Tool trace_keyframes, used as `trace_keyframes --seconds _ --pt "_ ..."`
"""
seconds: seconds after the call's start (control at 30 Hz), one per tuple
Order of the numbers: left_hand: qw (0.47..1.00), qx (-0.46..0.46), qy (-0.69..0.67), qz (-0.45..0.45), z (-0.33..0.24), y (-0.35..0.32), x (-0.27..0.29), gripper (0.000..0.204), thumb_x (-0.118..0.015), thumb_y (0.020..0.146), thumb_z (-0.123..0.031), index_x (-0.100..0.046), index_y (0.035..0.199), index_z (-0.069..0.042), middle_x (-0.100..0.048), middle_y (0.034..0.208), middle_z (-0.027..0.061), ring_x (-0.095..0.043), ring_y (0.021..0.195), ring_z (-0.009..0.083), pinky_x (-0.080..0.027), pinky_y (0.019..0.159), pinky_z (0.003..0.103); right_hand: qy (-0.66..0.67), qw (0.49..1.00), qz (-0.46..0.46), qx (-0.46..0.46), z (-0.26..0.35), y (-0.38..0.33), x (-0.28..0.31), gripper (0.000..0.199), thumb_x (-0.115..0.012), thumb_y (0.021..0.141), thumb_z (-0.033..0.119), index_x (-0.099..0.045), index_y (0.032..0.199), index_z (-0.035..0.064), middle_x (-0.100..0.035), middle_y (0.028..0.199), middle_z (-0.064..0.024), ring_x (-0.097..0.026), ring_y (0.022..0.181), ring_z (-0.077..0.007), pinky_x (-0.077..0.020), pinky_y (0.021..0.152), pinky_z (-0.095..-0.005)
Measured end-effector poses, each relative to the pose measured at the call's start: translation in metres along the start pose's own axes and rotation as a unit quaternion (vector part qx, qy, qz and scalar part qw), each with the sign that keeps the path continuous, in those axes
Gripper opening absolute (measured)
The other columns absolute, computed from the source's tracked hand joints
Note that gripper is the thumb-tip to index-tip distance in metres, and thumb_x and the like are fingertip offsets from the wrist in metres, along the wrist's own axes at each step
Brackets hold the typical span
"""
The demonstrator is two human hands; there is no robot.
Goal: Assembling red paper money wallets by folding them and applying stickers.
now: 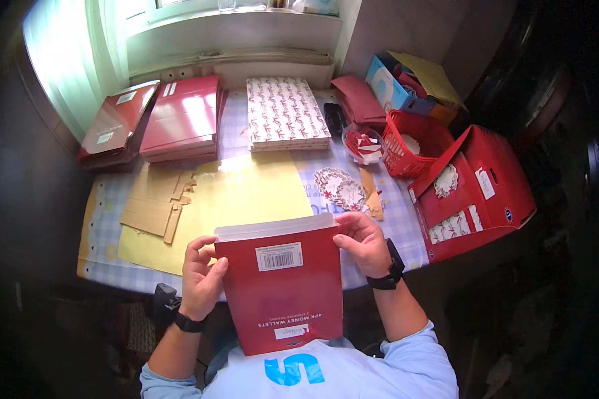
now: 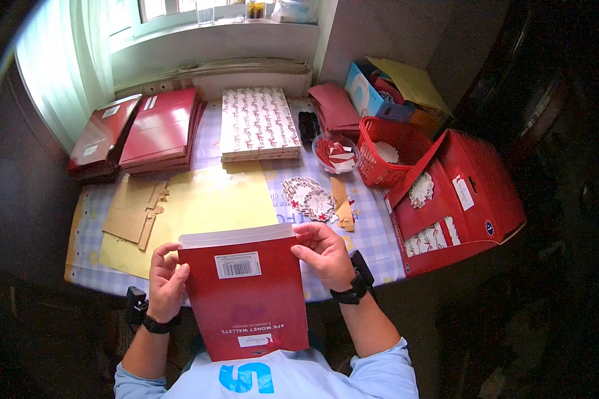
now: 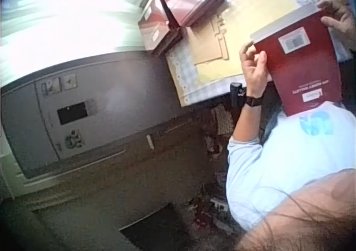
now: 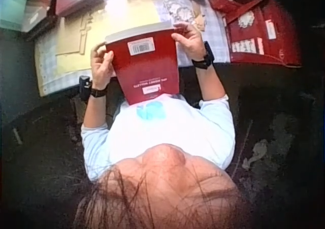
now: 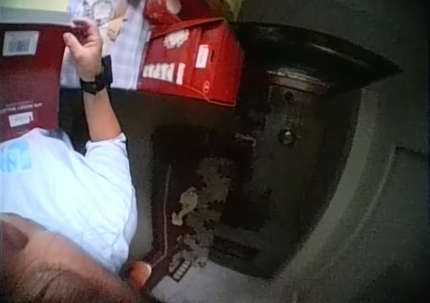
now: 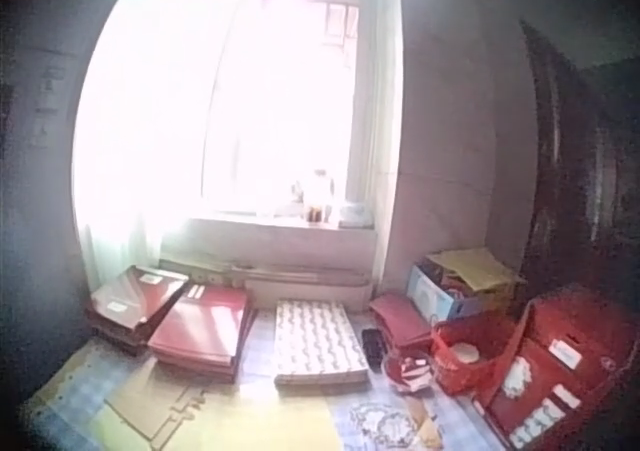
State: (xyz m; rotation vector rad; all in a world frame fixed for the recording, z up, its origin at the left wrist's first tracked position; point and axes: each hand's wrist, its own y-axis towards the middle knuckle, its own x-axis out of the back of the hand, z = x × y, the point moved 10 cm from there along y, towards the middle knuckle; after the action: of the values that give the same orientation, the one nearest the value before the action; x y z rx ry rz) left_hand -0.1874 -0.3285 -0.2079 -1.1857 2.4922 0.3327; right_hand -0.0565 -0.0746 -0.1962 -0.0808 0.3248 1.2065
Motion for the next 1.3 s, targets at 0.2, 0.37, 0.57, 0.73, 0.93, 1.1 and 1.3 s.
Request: trace_keyframes --seconds 0.2,0.37,0.57,0.73,0.93,1.1,1.3 --pt "0.995 -0.029 0.097 0.013 -0.016 0.003 0.005 0.034 -0.061 0.091 -0.001 -0.047 0.121 -0.006 -0.061 0.097 0.0066 -0.061 0.082 0.0094 -0.05 0.07 0.023 -0.018 0.998 0.053 0.012 0.017 -0.001 -0.01 0.034 -0.064 0.087 -0.004 -0.054 0.12 0.0007 -0.061 0.11 -0.0086 -0.06 0.099 -0.0121 -0.0497 0.088 -0.0268" --pt "0.995 -0.019 0.101 0.017 -0.019 0.006 0.005 0.029 -0.062 0.09 -0.001 -0.051 0.117 -0.006 -0.062 0.096 0.0067 -0.06 0.082 0.0087 -0.05 0.071 0.023 -0.016 1.0 0.025 0.005 0.015 -0.002 -0.008 0.034 -0.065 0.087 -0.004 -0.054 0.119 0.0007 -0.061 0.109 -0.0086 -0.06 0.099 -0.0116 -0.0496 0.087 -0.0264" --pt "0.997 -0.012 0.07 0.037 -0.012 0.011 0.011 0.031 -0.063 0.089 -0.002 -0.051 0.117 -0.007 -0.063 0.092 0.0037 -0.053 0.073 0.0035 -0.041 0.062 0.017 -0.025 0.999 0.019 0.019 0.014 -0.007 -0.006 0.035 -0.066 0.085 -0.004 -0.055 0.118 0.0006 -0.061 0.106 -0.0066 -0.06 0.096 -0.0099 -0.0501 0.083 -0.0241" --pt "0.992 0.028 0.092 0.08 -0.014 0.014 0.002 0.027 -0.062 0.089 -0.001 -0.055 0.116 -0.003 -0.064 0.098 0.0062 -0.06 0.085 0.0091 -0.05 0.073 0.023 -0.044 0.998 0.036 0.039 0.025 -0.008 -0.004 0.034 -0.066 0.084 -0.005 -0.054 0.116 0.0008 -0.06 0.104 -0.0044 -0.059 0.094 -0.0091 -0.0503 0.081 -0.0232" --pt "0.99 0.085 0.089 0.07 -0.004 0.019 0.005 0.031 -0.062 0.09 -0.004 -0.057 0.12 0.002 -0.067 0.102 0.0099 -0.064 0.085 0.0109 -0.052 0.072 0.024 -0.051 0.996 0.068 0.008 0.027 -0.005 -0.006 0.033 -0.066 0.085 -0.003 -0.053 0.115 0.0004 -0.06 0.106 -0.0048 -0.06 0.094 -0.0104 -0.0499 0.084 -0.0255" --pt "0.987 0.114 0.08 0.084 0.003 0.018 0.01 0.034 -0.066 0.089 -0.008 -0.056 0.119 0.003 -0.066 0.11 0.0125 -0.065 0.095 0.0155 -0.054 0.082 0.029 0.001 0.993 0.114 -0.018 0.022 -0.005 -0.008 0.035 -0.066 0.085 -0.001 -0.051 0.117 0.0006 -0.061 0.107 -0.0062 -0.061 0.098 -0.0124 -0.0497 0.087 -0.0264" --pt "0.983 0.124 0.097 0.092 0.0 0.02 0.008 0.032 -0.067 0.089 -0.008 -0.058 0.118 0.003 -0.068 0.105 0.0118 -0.066 0.091 0.0138 -0.055 0.078 0.028 -0.011 0.987 0.15 -0.056 0.021 -0.005 -0.018 0.031 -0.062 0.089 0.0 -0.053 0.119 -0.0011 -0.062 0.111 -0.0087 -0.06 0.104 -0.0142 -0.0496 0.091 -0.0284"
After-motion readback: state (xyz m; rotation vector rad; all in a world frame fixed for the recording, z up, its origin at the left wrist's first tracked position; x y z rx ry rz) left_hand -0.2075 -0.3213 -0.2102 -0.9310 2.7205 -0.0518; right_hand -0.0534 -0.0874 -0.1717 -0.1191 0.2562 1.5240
